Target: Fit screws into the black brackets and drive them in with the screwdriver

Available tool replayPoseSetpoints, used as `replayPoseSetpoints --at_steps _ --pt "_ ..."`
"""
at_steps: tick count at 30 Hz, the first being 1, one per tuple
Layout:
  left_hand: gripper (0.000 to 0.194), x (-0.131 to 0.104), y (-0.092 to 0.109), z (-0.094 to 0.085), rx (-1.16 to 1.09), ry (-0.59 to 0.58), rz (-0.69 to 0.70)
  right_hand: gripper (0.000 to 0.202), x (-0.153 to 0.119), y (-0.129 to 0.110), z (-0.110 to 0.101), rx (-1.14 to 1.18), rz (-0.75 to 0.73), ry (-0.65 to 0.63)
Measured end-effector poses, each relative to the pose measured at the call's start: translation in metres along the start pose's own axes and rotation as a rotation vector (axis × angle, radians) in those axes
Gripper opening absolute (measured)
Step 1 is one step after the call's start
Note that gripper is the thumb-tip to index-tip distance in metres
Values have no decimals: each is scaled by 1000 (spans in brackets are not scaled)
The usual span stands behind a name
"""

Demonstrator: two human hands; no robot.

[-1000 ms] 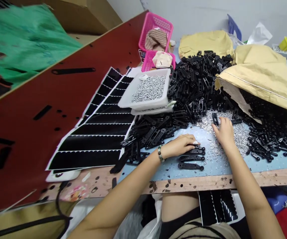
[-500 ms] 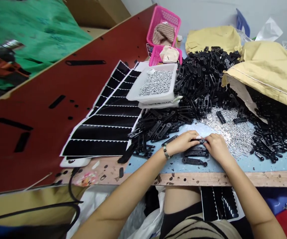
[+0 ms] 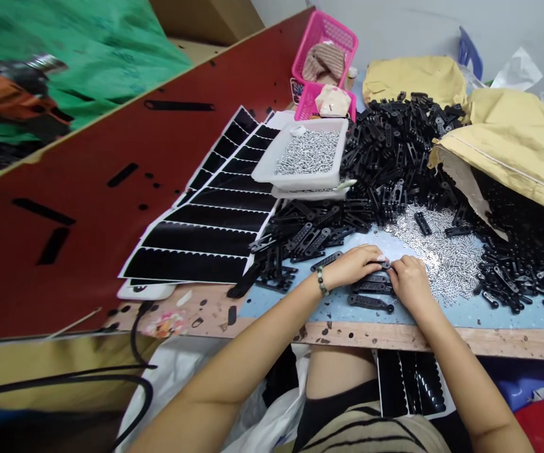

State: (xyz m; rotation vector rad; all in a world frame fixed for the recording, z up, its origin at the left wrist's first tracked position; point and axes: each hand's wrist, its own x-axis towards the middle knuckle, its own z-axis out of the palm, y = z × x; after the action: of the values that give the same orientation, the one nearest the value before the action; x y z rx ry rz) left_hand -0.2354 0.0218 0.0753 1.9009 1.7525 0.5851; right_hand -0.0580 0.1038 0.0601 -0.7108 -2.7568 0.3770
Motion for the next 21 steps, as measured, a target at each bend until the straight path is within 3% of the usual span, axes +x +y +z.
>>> replayPoseSetpoints --at_steps 6,10,12,16,21 --pt "18 -1 6 2 23 3 -32 23 -16 2 -23 211 0 72" --pt "32 -9 13 0 10 21 -59 15 -43 1 -35 240 -32 -20" --pt "38 -18 18 -1 -11 84 -61 13 -53 -2 -35 239 -43 -60" --pt "31 -40 29 -3 -22 256 -44 12 -60 -8 -31 283 -55 -80" --pt "28 -38 35 -1 63 220 -56 15 -57 -2 -30 322 -12 43"
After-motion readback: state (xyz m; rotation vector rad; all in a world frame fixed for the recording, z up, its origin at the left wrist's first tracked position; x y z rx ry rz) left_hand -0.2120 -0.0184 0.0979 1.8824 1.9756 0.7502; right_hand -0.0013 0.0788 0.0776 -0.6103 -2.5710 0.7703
